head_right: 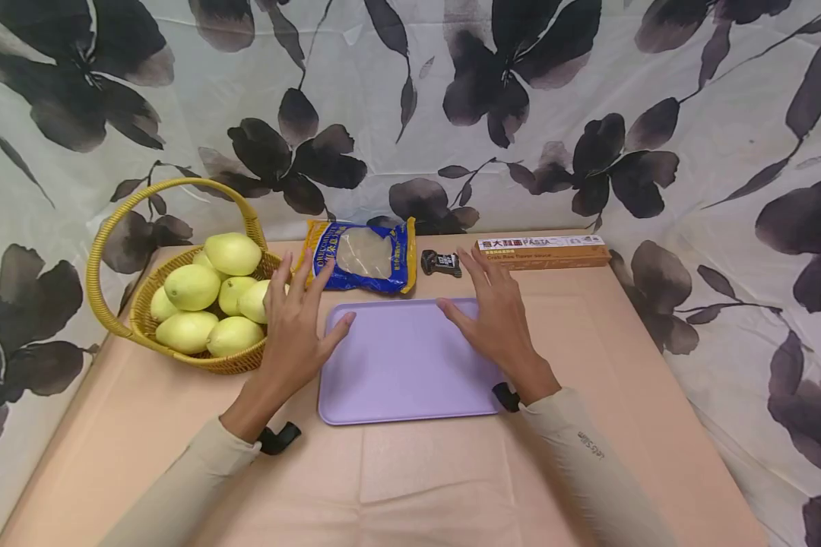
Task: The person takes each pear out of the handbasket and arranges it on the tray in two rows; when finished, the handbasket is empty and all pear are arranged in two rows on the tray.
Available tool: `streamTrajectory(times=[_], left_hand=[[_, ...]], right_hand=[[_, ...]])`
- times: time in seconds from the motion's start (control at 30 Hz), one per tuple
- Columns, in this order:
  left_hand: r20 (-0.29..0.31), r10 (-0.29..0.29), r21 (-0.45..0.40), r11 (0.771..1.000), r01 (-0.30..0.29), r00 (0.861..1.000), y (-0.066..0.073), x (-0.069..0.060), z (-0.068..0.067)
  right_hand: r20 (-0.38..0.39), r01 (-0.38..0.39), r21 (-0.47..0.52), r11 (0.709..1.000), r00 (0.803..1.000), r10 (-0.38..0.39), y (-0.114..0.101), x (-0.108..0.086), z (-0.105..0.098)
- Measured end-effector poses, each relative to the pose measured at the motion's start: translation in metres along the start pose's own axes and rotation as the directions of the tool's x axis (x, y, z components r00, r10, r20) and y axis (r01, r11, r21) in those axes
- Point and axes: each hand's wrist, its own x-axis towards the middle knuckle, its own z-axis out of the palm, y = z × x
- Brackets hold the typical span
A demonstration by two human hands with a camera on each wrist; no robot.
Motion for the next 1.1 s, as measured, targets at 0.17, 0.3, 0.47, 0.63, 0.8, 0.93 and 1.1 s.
streamTrajectory(times=[0.17,0.3,0.47,0.63,0.8,0.93,1.1], left_hand=[[-0.232,-0.078,-0.132,0.990,0.048,0.970,-0.008,-0.022,-0.013],[-0.373,-0.187,-0.227,0.968,0.106,0.909,-0.014,-0.040,-0.023],[-0.527,-0.285,-0.267,0.950,0.163,0.800,-0.019,-0.059,-0.035],[-0.653,-0.345,-0.306,0.935,0.181,0.675,-0.016,-0.068,-0.045],[-0.708,-0.395,-0.367,0.914,0.173,0.586,-0.010,-0.073,-0.055],[-0.694,-0.462,-0.418,0.883,0.213,0.552,-0.014,-0.080,-0.059],[-0.616,-0.601,-0.544,0.792,0.277,0.508,-0.024,-0.084,-0.059]], right_hand=[[-0.070,0.103,0.090,0.991,0.993,-0.096,-0.021,0.005,0.015],[-0.126,0.181,0.149,0.972,0.978,-0.163,-0.030,0.011,0.034],[-0.136,0.236,0.158,0.959,0.967,-0.216,-0.046,0.016,0.045],[-0.137,0.289,0.126,0.949,0.952,-0.272,-0.066,0.021,0.049],[-0.123,0.311,0.129,0.942,0.947,-0.296,-0.082,0.026,0.058],[-0.120,0.327,0.153,0.933,0.943,-0.310,-0.091,0.029,0.066],[-0.106,0.351,0.173,0.920,0.935,-0.337,-0.102,0.034,0.077]])
